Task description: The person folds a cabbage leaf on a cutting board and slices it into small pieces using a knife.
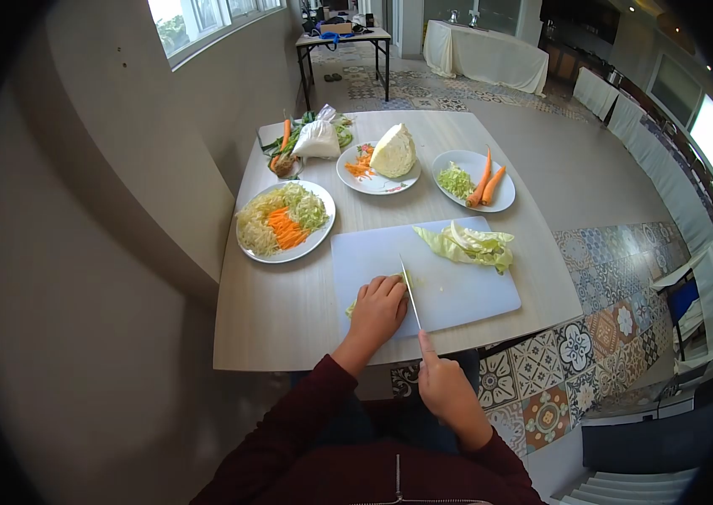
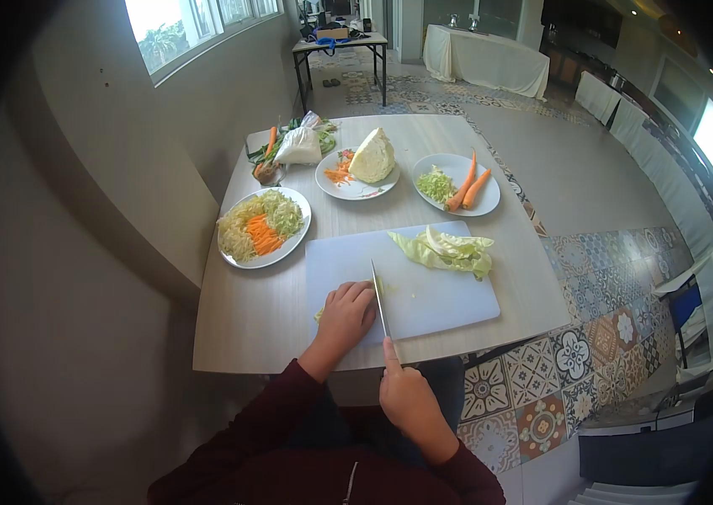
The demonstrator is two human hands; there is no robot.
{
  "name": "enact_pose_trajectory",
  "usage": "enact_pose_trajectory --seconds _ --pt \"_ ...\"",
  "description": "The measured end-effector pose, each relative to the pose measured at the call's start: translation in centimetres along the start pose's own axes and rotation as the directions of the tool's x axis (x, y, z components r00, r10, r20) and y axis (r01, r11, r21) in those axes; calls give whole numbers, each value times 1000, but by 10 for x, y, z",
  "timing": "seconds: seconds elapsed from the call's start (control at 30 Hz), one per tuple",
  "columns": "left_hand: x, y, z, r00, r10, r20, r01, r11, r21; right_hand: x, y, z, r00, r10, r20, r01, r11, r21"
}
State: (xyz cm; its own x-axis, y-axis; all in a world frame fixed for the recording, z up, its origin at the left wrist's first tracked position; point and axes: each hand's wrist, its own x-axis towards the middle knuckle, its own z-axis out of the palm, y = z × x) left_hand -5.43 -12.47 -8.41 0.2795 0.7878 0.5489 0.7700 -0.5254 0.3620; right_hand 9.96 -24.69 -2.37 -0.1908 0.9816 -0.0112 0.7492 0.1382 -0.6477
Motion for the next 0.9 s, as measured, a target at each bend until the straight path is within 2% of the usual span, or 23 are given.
enact_pose_trajectory --seconds 0.17,0.27,0.57,0.67,0.77,0.9 --pt "0 0 0 1000 2 2 -2 1000 -8 -20 1 -18 998 13 66 -15 999 36" --pt "0 0 -1 1000 -1 3 1 1000 -14 -29 2 -23 999 -14 53 11 998 59" --pt "-1 1 -1 1000 -25 4 25 1000 -9 -13 -5 -29 998 42 53 -49 988 145" --pt "-1 2 -3 1000 -22 3 22 1000 -10 -7 2 -19 1000 -9 -6 10 991 132" --pt "-1 -1 -2 999 -31 -16 30 999 -16 -10 1 -25 1000 22 22 -24 993 114" --pt "-1 -1 0 999 -22 -25 21 1000 -13 -19 6 -35 997 74 37 -81 969 234"
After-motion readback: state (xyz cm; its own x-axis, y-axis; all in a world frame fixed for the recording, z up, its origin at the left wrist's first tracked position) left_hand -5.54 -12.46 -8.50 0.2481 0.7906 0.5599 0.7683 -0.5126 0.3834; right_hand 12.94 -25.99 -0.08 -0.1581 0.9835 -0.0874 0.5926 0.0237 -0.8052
